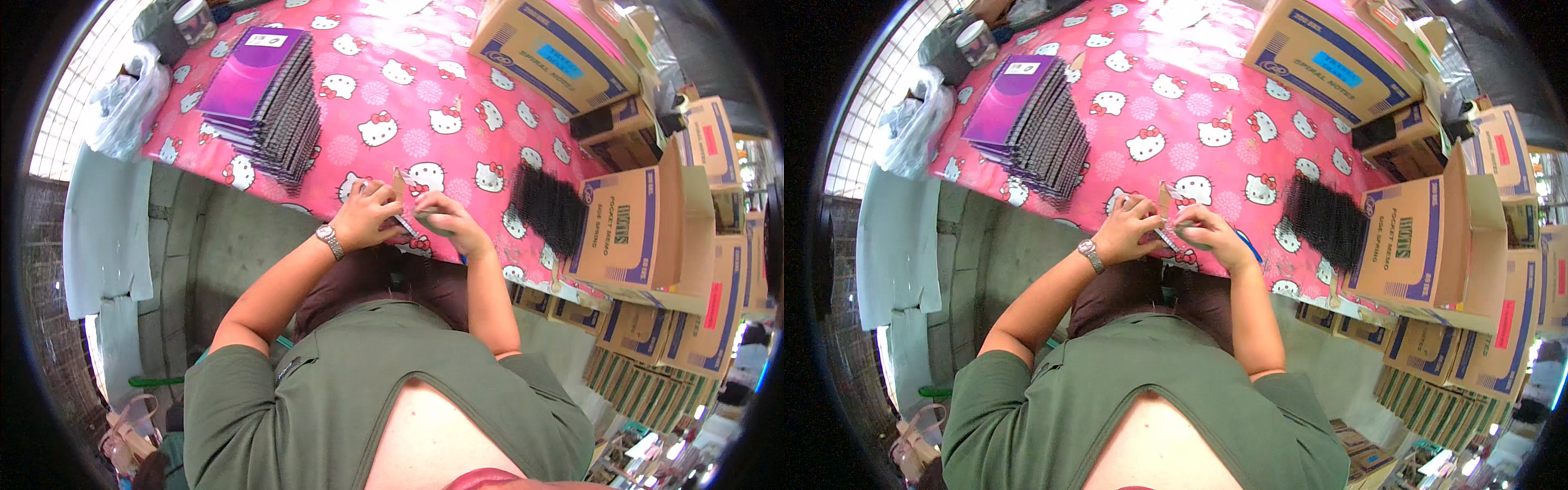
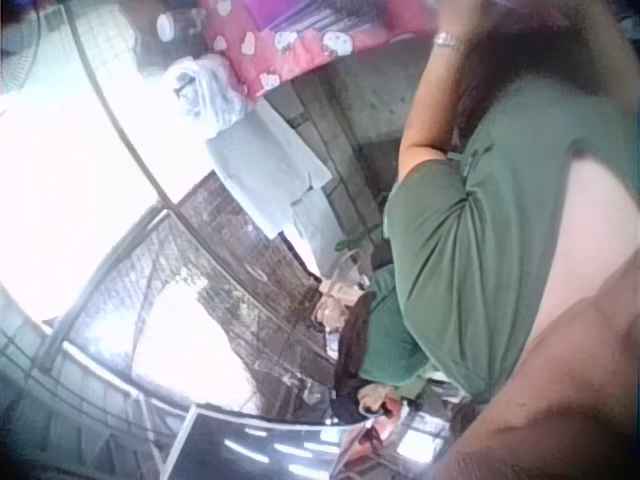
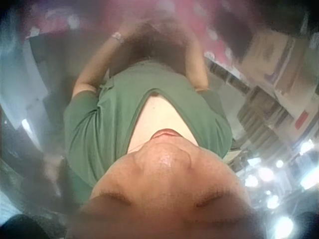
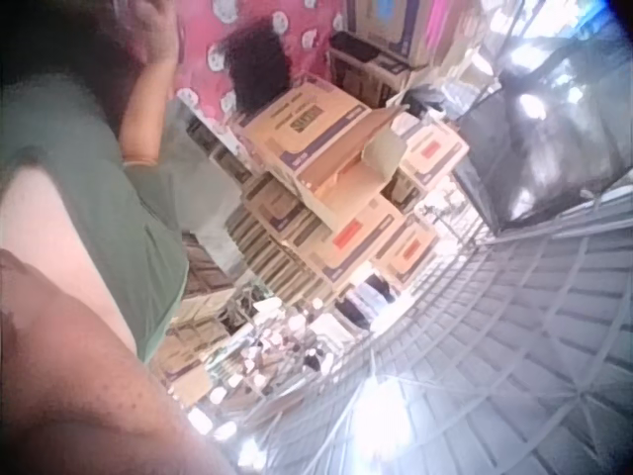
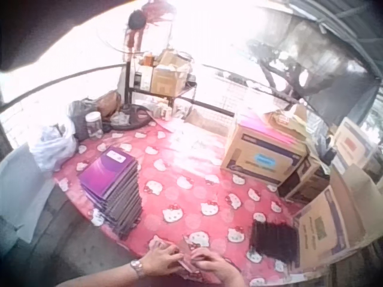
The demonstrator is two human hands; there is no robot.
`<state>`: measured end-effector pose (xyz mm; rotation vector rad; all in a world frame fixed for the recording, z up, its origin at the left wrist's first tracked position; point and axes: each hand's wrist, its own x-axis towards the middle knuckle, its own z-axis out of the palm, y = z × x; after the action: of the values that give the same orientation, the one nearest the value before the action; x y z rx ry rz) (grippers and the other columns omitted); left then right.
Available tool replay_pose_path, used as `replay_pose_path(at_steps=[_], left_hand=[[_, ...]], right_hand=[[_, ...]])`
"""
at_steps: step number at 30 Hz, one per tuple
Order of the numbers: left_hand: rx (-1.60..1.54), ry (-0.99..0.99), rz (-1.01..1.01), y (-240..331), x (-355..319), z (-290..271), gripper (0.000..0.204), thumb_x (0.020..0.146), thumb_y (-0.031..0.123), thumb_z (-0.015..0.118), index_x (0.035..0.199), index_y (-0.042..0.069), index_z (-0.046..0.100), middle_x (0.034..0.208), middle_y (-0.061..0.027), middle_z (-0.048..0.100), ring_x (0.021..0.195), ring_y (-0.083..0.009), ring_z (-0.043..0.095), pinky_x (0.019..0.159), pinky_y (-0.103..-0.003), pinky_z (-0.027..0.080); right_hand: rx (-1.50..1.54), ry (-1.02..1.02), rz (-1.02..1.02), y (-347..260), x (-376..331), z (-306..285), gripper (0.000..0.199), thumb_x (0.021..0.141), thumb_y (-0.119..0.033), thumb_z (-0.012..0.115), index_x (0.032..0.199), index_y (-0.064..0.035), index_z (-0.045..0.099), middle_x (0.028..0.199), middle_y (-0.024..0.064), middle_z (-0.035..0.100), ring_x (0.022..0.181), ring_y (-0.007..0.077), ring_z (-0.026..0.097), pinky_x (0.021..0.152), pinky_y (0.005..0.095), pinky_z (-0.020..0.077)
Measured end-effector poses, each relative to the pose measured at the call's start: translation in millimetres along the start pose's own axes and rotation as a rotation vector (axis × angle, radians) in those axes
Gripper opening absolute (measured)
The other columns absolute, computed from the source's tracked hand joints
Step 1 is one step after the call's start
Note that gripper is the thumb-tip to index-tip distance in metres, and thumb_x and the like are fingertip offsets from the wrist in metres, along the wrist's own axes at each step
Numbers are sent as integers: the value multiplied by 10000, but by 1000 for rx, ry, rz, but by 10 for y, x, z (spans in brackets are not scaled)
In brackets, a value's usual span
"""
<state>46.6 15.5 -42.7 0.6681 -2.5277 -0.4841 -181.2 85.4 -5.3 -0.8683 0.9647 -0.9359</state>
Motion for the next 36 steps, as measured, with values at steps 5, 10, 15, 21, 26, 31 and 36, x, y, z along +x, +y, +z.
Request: replay_pose_path(at_steps=[5,10,15,21,26,31,36], left_hand=[[-24,-47,-17,23,14,-9,399,755,336,777,1055,124,620,1092,-71,582,1156,-286,522,1045,-492,345],[-57,-69,-61,-3,45,-21,425,764,329,768,1086,110,595,1087,-81,583,1155,-293,527,1080,-503,327],[-118,-109,-96,-7,110,-95,393,757,263,758,1075,100,593,1094,-97,581,1158,-314,523,1058,-469,366],[-221,-21,-67,-291,74,-171,339,728,117,744,1042,76,621,1144,-114,559,1185,-342,496,1014,-464,432],[-122,43,-160,-270,40,-211,287,738,108,777,994,62,653,1133,-115,556,1147,-341,535,976,-462,461],[-376,-69,-166,-362,29,-122,298,746,139,791,993,50,648,1027,-120,563,916,-316,618,807,-395,526],[-452,-94,-114,-320,116,-146,303,768,161,801,986,34,635,979,-116,562,872,-306,622,764,-393,521]], right_hand=[[-992,167,28,-1,150,-42,418,751,-313,751,1054,-35,676,1167,51,542,1132,193,526,983,357,416],[-508,-144,-93,-46,134,-74,346,774,-280,748,1046,-78,684,1097,32,534,1029,159,511,930,326,405],[-276,-168,-57,-20,253,-120,335,790,-286,755,1044,-81,682,1029,-19,525,899,89,495,766,259,407],[-218,-119,122,-138,353,-124,207,822,-130,745,1002,-94,648,1144,-24,563,943,96,540,785,266,442],[-77,-28,-29,173,360,-105,183,843,-154,731,986,-74,648,1351,78,558,1222,197,526,1069,355,388],[38,-230,-187,73,346,-58,270,813,-148,732,1056,-38,690,1367,80,521,1231,197,520,1081,372,388],[-107,-24,-74,-70,368,-79,352,816,-212,721,1125,-45,692,1327,78,528,1252,215,509,1070,375,401]])
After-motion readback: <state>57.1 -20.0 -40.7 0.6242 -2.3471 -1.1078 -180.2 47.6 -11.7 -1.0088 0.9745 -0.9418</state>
